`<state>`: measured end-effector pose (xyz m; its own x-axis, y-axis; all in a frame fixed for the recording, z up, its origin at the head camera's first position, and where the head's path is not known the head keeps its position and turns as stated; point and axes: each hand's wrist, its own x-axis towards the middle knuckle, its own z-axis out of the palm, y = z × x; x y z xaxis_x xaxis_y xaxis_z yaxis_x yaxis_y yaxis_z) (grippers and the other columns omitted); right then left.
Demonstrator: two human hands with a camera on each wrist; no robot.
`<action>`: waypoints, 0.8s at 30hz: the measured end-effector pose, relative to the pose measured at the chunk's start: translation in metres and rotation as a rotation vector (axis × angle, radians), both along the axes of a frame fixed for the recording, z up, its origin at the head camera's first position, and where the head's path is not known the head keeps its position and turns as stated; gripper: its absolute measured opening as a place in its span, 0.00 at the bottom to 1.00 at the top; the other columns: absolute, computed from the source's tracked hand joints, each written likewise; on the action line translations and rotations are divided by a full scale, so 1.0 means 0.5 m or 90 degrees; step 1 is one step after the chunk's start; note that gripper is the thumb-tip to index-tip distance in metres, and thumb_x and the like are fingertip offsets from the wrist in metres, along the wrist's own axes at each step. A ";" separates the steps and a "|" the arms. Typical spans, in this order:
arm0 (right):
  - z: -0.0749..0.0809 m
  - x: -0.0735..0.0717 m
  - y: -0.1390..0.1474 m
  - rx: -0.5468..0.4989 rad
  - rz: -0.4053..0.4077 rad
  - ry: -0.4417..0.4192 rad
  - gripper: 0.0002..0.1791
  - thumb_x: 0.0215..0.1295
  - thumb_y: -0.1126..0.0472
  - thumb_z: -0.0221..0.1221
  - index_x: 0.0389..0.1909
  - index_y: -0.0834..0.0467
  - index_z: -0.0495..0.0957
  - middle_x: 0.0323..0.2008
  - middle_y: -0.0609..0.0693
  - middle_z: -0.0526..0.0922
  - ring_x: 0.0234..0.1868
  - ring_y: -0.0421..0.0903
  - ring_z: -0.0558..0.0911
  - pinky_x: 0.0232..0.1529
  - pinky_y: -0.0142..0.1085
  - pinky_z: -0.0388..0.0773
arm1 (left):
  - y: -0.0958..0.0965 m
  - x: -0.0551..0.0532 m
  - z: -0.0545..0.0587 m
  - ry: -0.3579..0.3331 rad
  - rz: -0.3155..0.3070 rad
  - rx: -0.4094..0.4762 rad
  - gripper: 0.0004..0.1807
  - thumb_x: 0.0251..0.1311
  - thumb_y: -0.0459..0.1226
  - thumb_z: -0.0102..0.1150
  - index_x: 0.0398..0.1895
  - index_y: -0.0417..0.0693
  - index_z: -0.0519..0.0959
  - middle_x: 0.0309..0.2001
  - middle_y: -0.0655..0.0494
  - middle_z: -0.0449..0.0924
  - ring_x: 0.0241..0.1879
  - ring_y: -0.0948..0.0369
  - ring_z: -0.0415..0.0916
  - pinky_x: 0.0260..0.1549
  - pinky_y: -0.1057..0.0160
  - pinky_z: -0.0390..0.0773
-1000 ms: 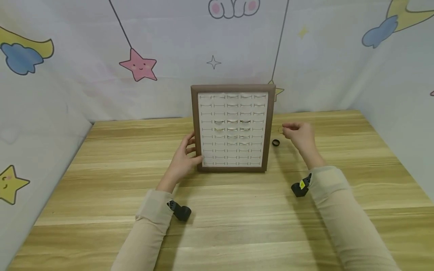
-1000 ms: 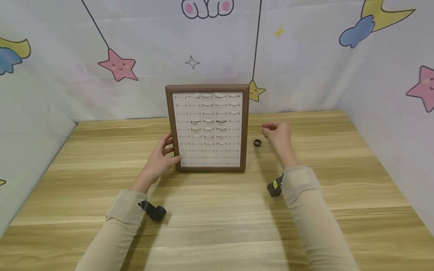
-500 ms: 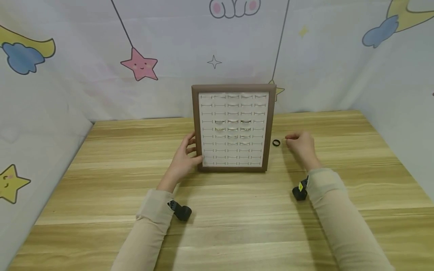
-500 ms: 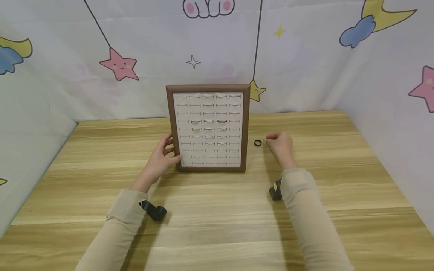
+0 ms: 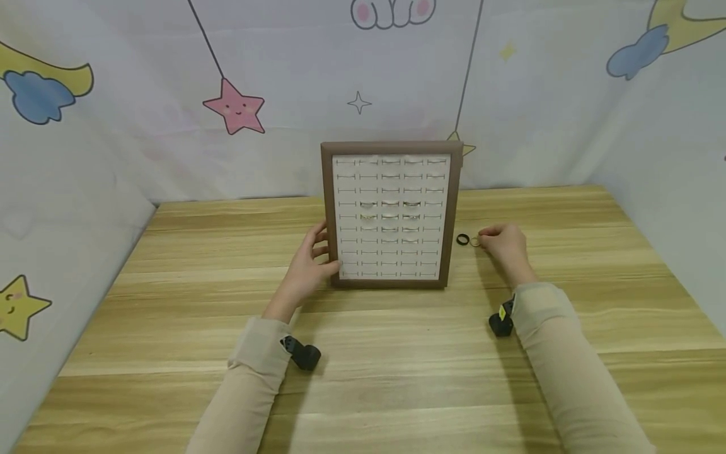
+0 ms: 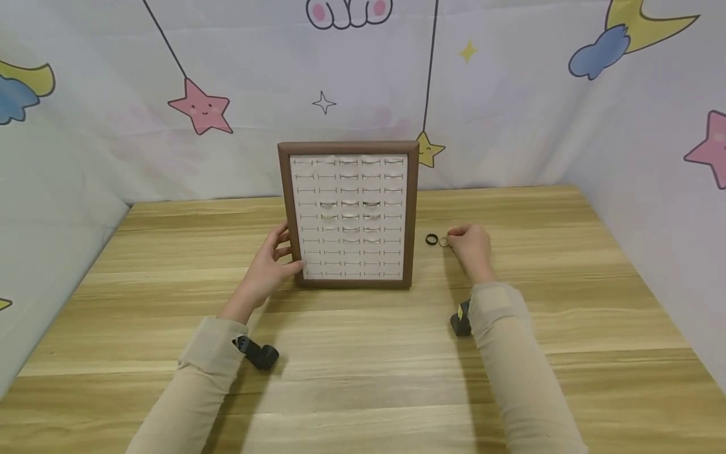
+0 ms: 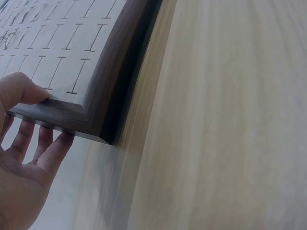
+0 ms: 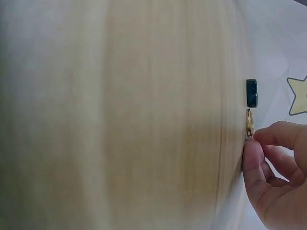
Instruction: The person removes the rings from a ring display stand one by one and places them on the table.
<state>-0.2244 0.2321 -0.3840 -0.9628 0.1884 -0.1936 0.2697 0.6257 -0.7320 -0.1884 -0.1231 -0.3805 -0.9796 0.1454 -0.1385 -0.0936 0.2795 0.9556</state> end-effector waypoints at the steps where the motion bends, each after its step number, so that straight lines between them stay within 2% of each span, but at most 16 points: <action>1: 0.000 0.000 0.000 -0.003 0.000 0.001 0.18 0.67 0.64 0.52 0.52 0.70 0.77 0.51 0.66 0.79 0.35 0.40 0.78 0.32 0.21 0.74 | 0.000 0.000 0.000 0.000 0.000 0.000 0.47 0.58 0.24 0.57 0.76 0.58 0.45 0.71 0.47 0.54 0.68 0.47 0.60 0.60 0.48 0.71; 3: 0.001 -0.001 0.001 -0.006 -0.002 0.003 0.18 0.67 0.64 0.52 0.53 0.70 0.77 0.51 0.66 0.79 0.33 0.37 0.77 0.31 0.19 0.73 | 0.000 0.000 0.001 -0.001 0.001 0.000 0.47 0.58 0.25 0.57 0.76 0.58 0.45 0.71 0.47 0.54 0.68 0.47 0.60 0.60 0.48 0.71; 12: 0.014 -0.002 0.011 -0.035 -0.032 0.010 0.21 0.67 0.63 0.48 0.59 0.66 0.73 0.52 0.62 0.76 0.34 0.40 0.73 0.27 0.23 0.70 | 0.001 0.000 0.002 -0.005 0.002 0.004 0.48 0.58 0.24 0.57 0.76 0.58 0.45 0.71 0.47 0.55 0.68 0.48 0.60 0.61 0.49 0.71; 16: 0.034 -0.005 0.009 -0.026 -0.043 0.054 0.22 0.67 0.62 0.47 0.60 0.66 0.72 0.50 0.61 0.77 0.38 0.43 0.75 0.31 0.22 0.72 | 0.001 -0.001 0.002 -0.002 0.000 0.005 0.47 0.58 0.24 0.56 0.76 0.57 0.45 0.70 0.46 0.55 0.68 0.47 0.60 0.61 0.48 0.70; 18: 0.045 -0.007 0.006 -0.050 -0.048 0.073 0.23 0.66 0.62 0.47 0.61 0.66 0.71 0.47 0.57 0.77 0.39 0.42 0.76 0.36 0.22 0.75 | 0.001 0.000 0.002 -0.001 -0.001 0.003 0.47 0.58 0.24 0.56 0.76 0.57 0.45 0.70 0.46 0.55 0.68 0.47 0.60 0.61 0.48 0.70; 20: 0.056 -0.010 0.001 -0.079 -0.052 0.094 0.24 0.66 0.62 0.47 0.62 0.66 0.70 0.44 0.53 0.76 0.38 0.40 0.77 0.39 0.22 0.77 | 0.001 0.000 0.003 -0.002 0.000 0.000 0.47 0.58 0.25 0.57 0.76 0.57 0.45 0.70 0.47 0.55 0.68 0.47 0.60 0.61 0.48 0.70; 24: 0.081 -0.013 -0.010 -0.115 -0.057 0.139 0.25 0.64 0.62 0.48 0.61 0.66 0.71 0.38 0.46 0.74 0.31 0.31 0.75 0.38 0.21 0.76 | 0.001 -0.001 0.003 -0.002 0.000 -0.002 0.47 0.57 0.25 0.57 0.76 0.58 0.46 0.70 0.47 0.55 0.67 0.47 0.61 0.61 0.48 0.70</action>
